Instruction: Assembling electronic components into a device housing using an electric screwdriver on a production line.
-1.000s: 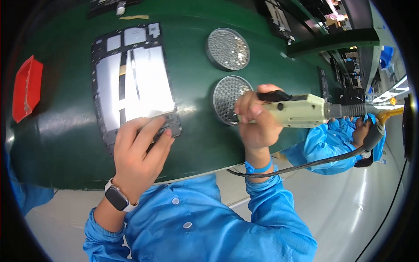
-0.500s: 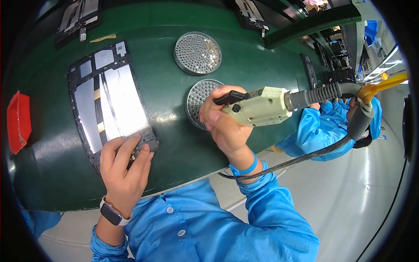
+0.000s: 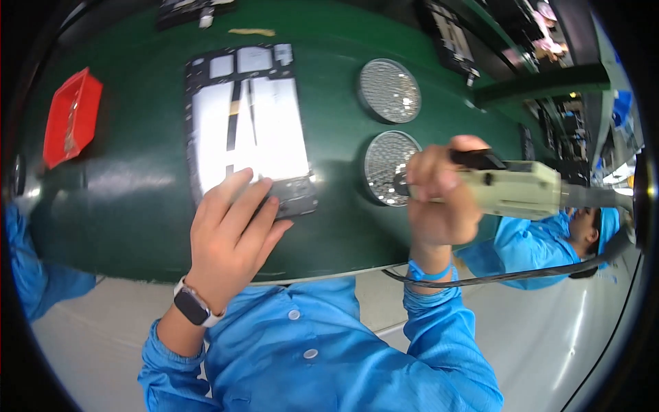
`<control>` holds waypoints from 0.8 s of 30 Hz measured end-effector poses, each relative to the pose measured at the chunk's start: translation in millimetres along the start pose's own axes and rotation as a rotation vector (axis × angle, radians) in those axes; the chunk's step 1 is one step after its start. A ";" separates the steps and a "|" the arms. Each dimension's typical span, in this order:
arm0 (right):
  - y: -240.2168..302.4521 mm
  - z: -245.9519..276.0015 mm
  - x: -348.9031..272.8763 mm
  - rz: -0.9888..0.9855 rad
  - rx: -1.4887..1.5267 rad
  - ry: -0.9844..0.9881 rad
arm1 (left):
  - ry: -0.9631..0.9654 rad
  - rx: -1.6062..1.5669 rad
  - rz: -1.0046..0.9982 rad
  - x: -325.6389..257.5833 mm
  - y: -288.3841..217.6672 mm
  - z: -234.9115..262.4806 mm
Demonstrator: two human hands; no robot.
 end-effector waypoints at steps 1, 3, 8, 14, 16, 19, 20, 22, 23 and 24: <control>1.2 -14.0 3.4 -0.015 0.018 0.005 | 0.000 0.014 0.020 -2.3 5.4 1.4; -0.9 -47.0 8.8 -0.049 0.146 0.077 | -0.029 -0.073 0.025 -7.6 14.5 6.0; -36.1 -97.1 -28.0 -0.265 0.124 0.179 | -0.031 -0.102 0.052 -9.4 22.4 11.1; -45.7 -113.8 -44.4 -0.254 0.089 0.318 | -0.014 -0.139 0.057 -11.8 26.0 10.4; -46.8 -118.9 -46.4 -0.295 0.014 0.304 | -0.020 -0.141 0.058 -13.4 26.8 9.7; -54.6 -114.4 -49.7 -0.307 0.030 0.309 | -0.043 -0.150 0.070 -15.1 29.6 8.6; -53.0 -116.4 -50.0 -0.279 0.123 0.328 | -0.043 -0.158 0.077 -15.8 31.0 7.5; -50.0 -120.1 -49.8 -0.279 0.105 0.343 | -0.047 -0.157 0.077 -15.7 31.1 8.0; -47.4 -121.8 -48.6 -0.270 0.093 0.354 | -0.044 -0.153 0.080 -14.5 31.3 9.1; -46.0 -120.2 -46.6 -0.272 0.099 0.352 | -0.044 -0.146 0.043 -13.7 27.7 10.9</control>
Point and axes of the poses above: each hand's wrist, its own x-axis towards the middle knuckle, its own z-axis out of the back of the hand, y = z × x, the point moved 10 cm from there along x, towards the middle knuckle, and after that the axes turned 13 degrees about z, right-handed, at the moved point
